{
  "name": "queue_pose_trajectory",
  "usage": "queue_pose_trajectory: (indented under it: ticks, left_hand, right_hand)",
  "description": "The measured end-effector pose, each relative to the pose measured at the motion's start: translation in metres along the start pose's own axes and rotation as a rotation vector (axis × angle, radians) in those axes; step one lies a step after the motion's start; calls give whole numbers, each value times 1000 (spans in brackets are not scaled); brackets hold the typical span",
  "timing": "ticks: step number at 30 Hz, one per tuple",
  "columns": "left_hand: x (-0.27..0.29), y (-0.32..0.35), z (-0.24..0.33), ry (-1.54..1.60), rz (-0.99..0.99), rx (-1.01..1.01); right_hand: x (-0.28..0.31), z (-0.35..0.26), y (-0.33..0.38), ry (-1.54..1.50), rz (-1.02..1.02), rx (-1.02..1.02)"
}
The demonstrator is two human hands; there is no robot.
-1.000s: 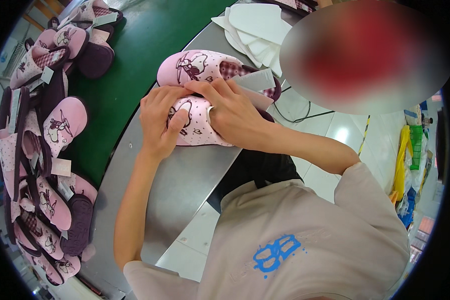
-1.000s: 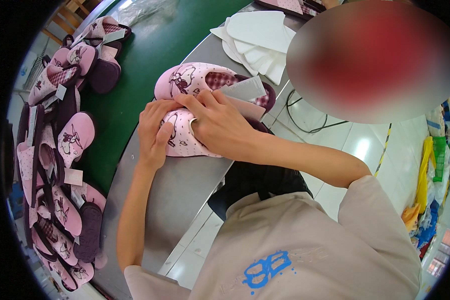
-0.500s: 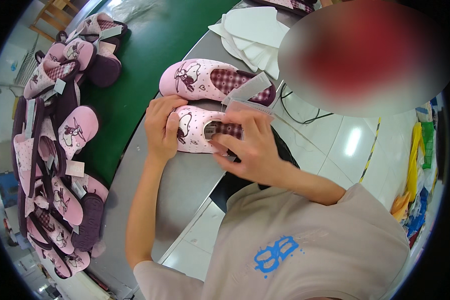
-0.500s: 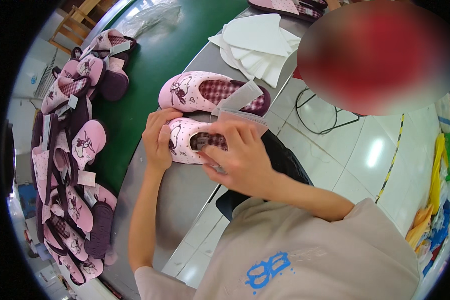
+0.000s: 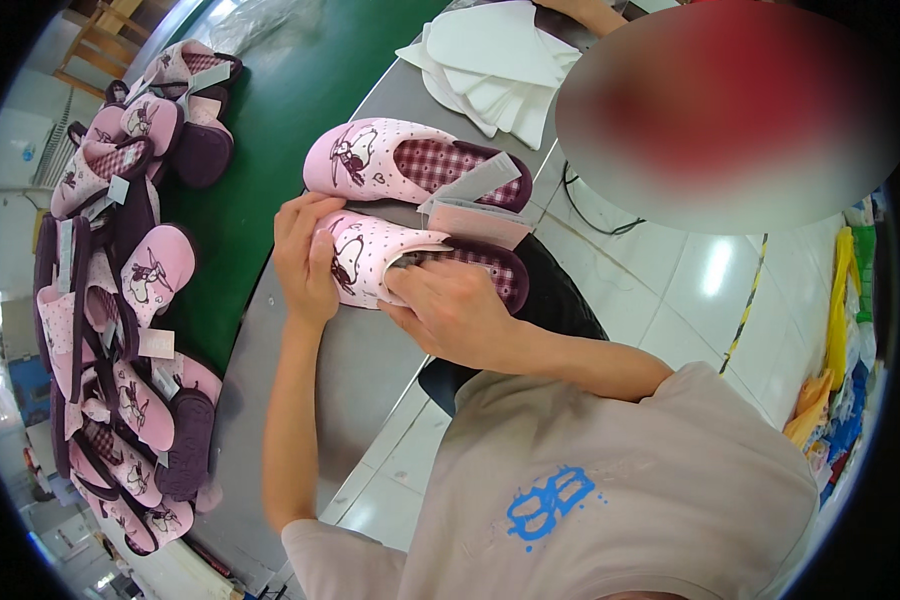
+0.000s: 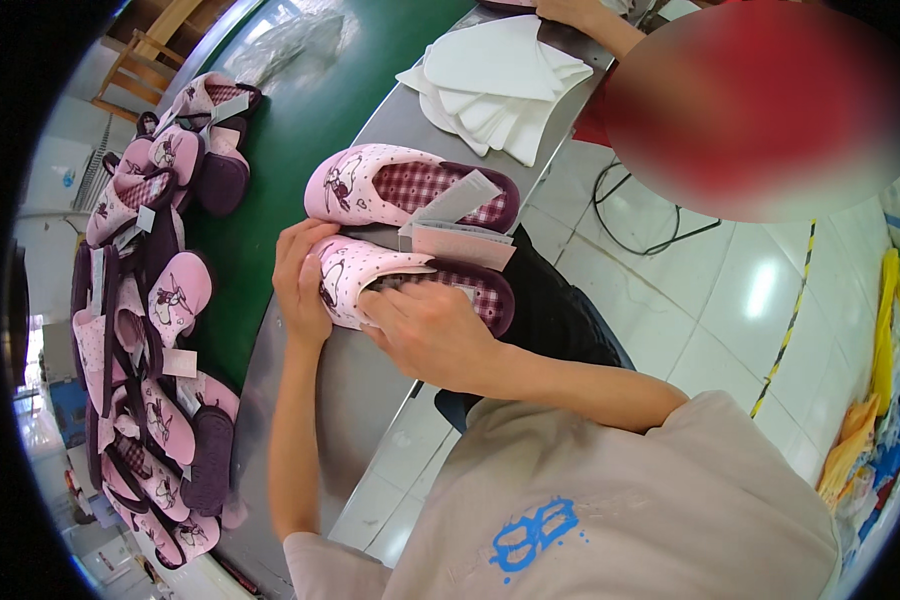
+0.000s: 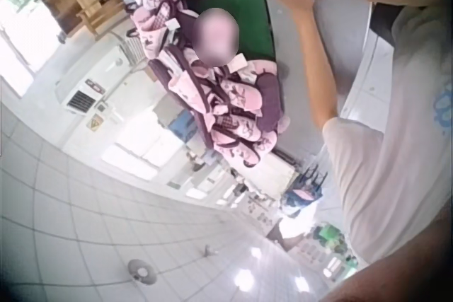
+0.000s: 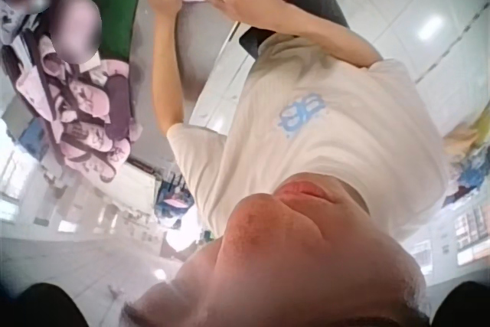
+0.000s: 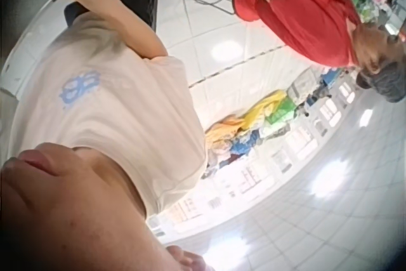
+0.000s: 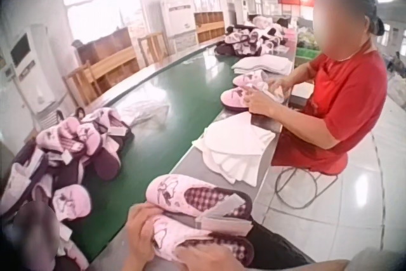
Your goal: The person inserts white paper inserts into pink slippers with cartoon designs, one at a time, on a green worktable. The person repeatedly picks up a slipper, places the insert inside, and sets the slipper down, while another worker performs similar actions nearby.
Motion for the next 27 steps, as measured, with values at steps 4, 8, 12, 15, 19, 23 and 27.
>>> queue_pose_trajectory:
  ticks: [4, 8, 12, 15, 19, 23, 27]
  left_hand:
    - [11, 16, -37, 175, 108, 380]
    - [33, 16, -22, 354, 77, 553]
    - [56, 7, 48, 110, 197, 322]
    - [76, 22, 70, 62, 300, 118]
    - [77, 32, 85, 77, 397, -23]
    - [48, 39, 61, 132, 181, 111]
    - [33, 67, 52, 198, 31, 393]
  right_hand:
    - [1, 1, 8, -70, -20, 67]
    - [9, 3, 16, -323, -137, 64]
    - [12, 9, 35, -598, -375, -93]
    - [16, 11, 34, -696, -284, -39]
    - [28, 20, 22, -734, -365, 78]
    - [20, 14, 22, -290, -333, 206]
    - [-6, 35, 31, -306, -374, 153]
Point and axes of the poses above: each hand's wrist, its own y-axis away from the middle knuckle, its own x-axis out of the back of the hand, z = x × y, the point moved 7 cm from there along -y, towards the middle knuckle, and after that the axes turned 5 degrees about -z, right-handed, at the moved point
